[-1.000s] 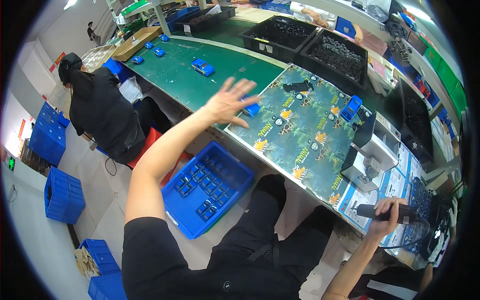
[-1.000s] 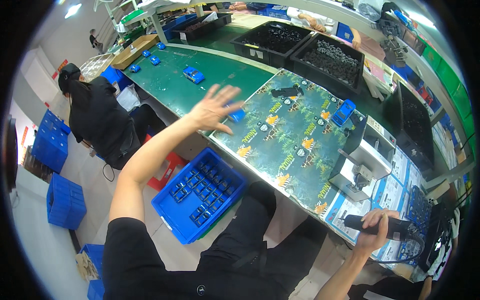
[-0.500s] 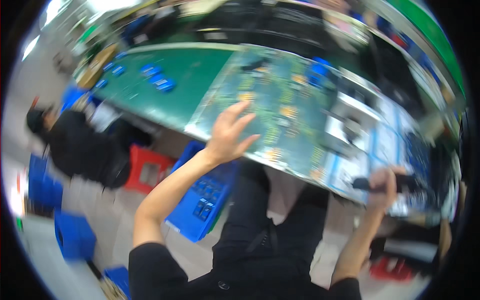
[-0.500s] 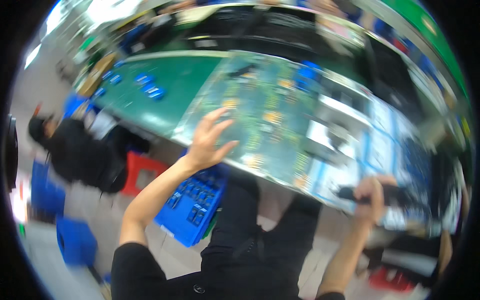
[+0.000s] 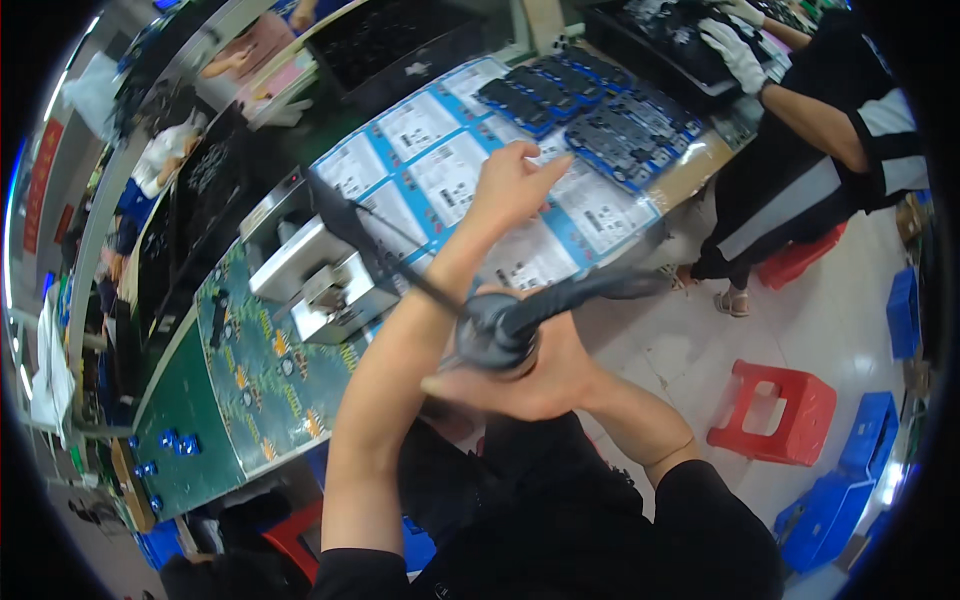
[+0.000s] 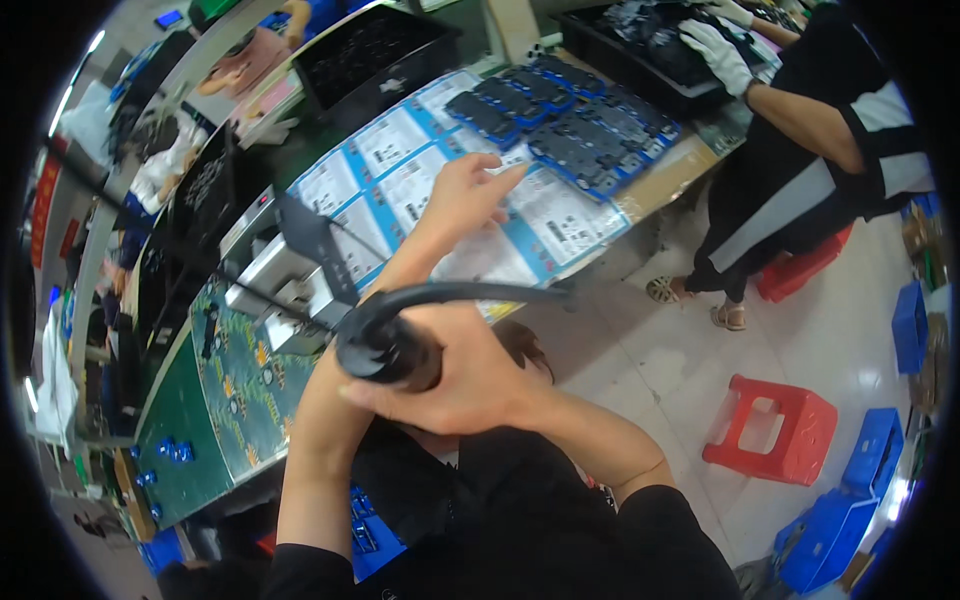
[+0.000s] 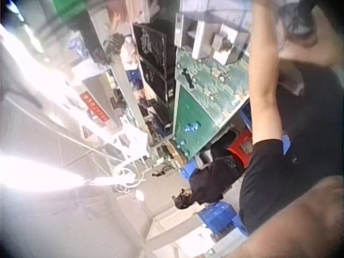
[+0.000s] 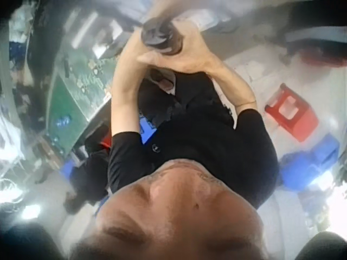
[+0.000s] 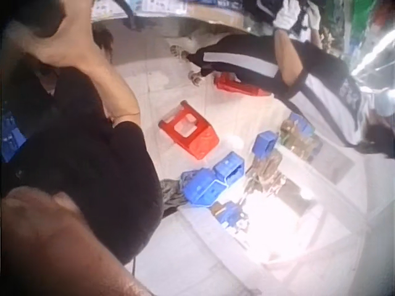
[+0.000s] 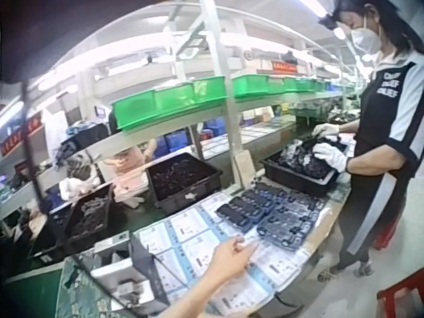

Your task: Assembling plastic toy cars using an electric screwdriver at a factory workbench.

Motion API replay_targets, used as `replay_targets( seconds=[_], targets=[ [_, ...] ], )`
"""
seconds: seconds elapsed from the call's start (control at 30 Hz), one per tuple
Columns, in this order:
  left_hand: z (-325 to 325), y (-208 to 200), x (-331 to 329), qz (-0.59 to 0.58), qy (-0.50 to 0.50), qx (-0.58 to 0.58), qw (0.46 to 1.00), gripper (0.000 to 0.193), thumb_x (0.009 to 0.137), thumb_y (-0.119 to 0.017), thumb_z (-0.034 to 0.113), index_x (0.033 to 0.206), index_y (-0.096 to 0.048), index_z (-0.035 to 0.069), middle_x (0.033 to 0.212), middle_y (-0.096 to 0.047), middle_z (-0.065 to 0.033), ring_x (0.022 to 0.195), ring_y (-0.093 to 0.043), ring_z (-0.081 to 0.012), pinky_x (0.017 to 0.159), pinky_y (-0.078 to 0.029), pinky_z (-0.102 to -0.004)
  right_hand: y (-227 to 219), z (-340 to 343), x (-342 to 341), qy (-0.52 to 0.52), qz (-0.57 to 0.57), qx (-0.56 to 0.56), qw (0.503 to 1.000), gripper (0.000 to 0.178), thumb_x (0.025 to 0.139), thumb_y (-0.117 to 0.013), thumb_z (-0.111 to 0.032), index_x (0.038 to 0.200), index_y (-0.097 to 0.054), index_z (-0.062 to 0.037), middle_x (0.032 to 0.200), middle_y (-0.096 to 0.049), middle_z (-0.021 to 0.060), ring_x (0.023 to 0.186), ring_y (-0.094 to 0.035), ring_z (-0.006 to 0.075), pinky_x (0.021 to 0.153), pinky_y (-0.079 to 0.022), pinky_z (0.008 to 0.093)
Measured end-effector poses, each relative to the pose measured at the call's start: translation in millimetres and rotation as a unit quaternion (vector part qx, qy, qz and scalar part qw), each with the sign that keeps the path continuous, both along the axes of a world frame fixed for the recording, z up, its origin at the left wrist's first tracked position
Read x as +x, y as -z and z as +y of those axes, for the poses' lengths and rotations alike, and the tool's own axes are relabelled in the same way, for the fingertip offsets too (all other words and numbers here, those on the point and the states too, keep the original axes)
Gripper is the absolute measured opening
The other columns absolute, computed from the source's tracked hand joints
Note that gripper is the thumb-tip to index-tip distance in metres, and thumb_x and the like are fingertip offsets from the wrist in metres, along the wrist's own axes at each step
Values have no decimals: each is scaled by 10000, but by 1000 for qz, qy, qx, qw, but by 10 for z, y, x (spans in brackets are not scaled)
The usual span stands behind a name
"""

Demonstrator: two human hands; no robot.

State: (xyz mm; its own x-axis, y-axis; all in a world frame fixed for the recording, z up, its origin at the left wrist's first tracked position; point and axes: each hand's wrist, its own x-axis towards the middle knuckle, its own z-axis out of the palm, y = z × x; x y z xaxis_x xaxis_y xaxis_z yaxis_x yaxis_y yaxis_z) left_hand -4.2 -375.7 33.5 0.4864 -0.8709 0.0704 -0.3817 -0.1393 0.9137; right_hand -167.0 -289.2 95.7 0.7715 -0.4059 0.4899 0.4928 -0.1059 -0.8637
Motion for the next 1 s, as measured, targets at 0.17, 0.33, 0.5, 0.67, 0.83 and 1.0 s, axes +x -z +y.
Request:
replay_targets(
  seconds=[0.17, 0.33, 0.5, 0.67, 0.83, 1.0],
  targets=[
    [-649, -13, -307, 114, -47, 100, 987, 517, 779, -794, 385, 983, -645, -67, 717, -662, -101, 482, -603, -178, 413, -429, -298, -32, -168, -234, 26, 31, 25, 999, 333, 704, -885, -176, 885, -660, -10, 748, -680, 38, 676, -622, 85, 638, -508, 247],
    [-683, 153, -367, 204, -48, -61, 976, 457, 730, -853, 222, 1024, -606, -25, 782, -642, -52, 654, -582, -112, 547, -438, -251, -28, -286, -278, 54, 12, 10, 998, 324, 700, -884, -171, 872, -659, -13, 709, -660, 25, 634, -603, 83, 613, -499, 245],
    [-60, -161, -447, 359, -39, -195, 912, 363, 802, -799, 141, 1079, -593, 30, 883, -682, -35, 774, -621, -99, 633, -475, -258, -77, -280, -344, 24, 32, 71, 997, 299, 669, -892, -116, 844, -659, -52, 691, -623, -15, 637, -579, 47, 580, -458, 210],
    [1418, -571, 10, 462, -78, -323, 822, 192, 954, -619, 201, 1106, -620, 84, 1017, -680, -51, 918, -658, -160, 826, -537, -373, 38, -419, -428, 91, -1, -36, 995, 275, 736, -741, -28, 935, -554, 7, 666, -597, 91, 528, -583, 136, 489, -489, 245],
    [2580, -351, -28, 396, -191, -289, 850, 229, 995, -563, 199, 1141, -564, 22, 985, -678, -133, 804, -700, -232, 710, -603, -374, -111, -142, -47, 38, -132, 150, 979, 152, 914, -526, -145, 982, -489, -14, 638, -465, 53, 489, -459, 147, 525, -435, 300],
    [3008, -54, -188, 380, -217, -268, 858, 252, 948, -649, 147, 1146, -567, 17, 976, -666, -104, 785, -681, -163, 704, -589, -303, -248, 440, 469, -69, -229, 138, 961, 221, 959, -497, -251, 1006, -491, -35, 666, -462, 47, 516, -456, 144, 561, -414, 300]
  ],
)
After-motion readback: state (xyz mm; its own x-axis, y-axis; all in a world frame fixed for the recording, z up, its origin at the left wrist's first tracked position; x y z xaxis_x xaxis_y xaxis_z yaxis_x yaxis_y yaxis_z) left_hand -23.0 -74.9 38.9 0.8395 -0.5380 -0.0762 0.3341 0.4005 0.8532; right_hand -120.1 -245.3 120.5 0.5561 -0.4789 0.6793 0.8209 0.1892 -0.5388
